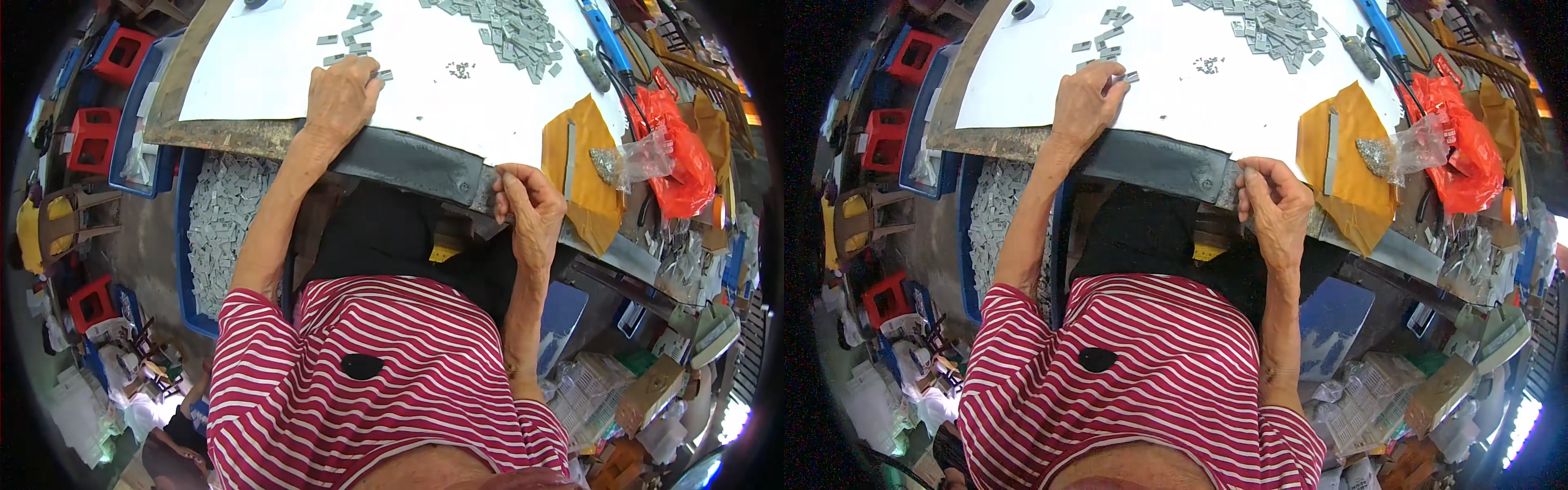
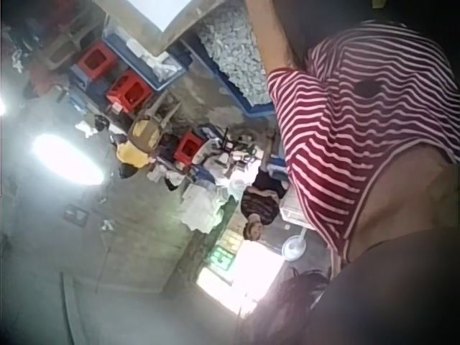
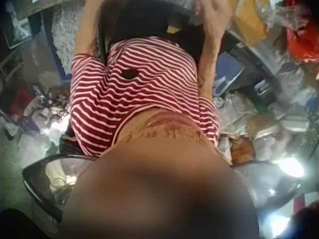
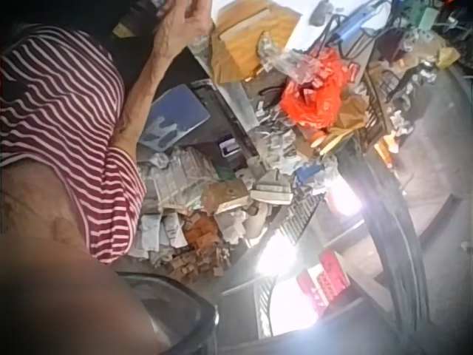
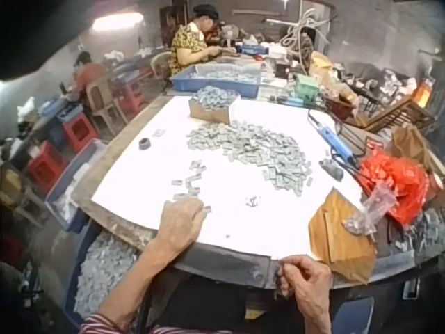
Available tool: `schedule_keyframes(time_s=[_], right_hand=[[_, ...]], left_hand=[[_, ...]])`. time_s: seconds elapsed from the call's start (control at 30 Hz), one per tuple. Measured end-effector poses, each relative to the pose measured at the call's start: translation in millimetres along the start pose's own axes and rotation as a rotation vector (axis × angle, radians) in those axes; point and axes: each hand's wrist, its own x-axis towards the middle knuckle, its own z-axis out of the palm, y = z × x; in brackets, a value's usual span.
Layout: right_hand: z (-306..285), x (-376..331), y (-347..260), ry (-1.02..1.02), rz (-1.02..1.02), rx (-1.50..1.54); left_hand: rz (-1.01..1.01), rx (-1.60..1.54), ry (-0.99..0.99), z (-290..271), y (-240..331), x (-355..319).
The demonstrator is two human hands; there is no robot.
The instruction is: Sorting and inspecting small metal hardware components at a workbench.
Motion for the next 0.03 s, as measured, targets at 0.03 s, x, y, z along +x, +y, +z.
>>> schedule_keyframes(time_s=[0.03], right_hand=[[-3.2,-3.7,-1.5,0.010,0.006,-0.015]], left_hand=[[0.004,0.001,-0.017,0.5,0.0,0.8]])
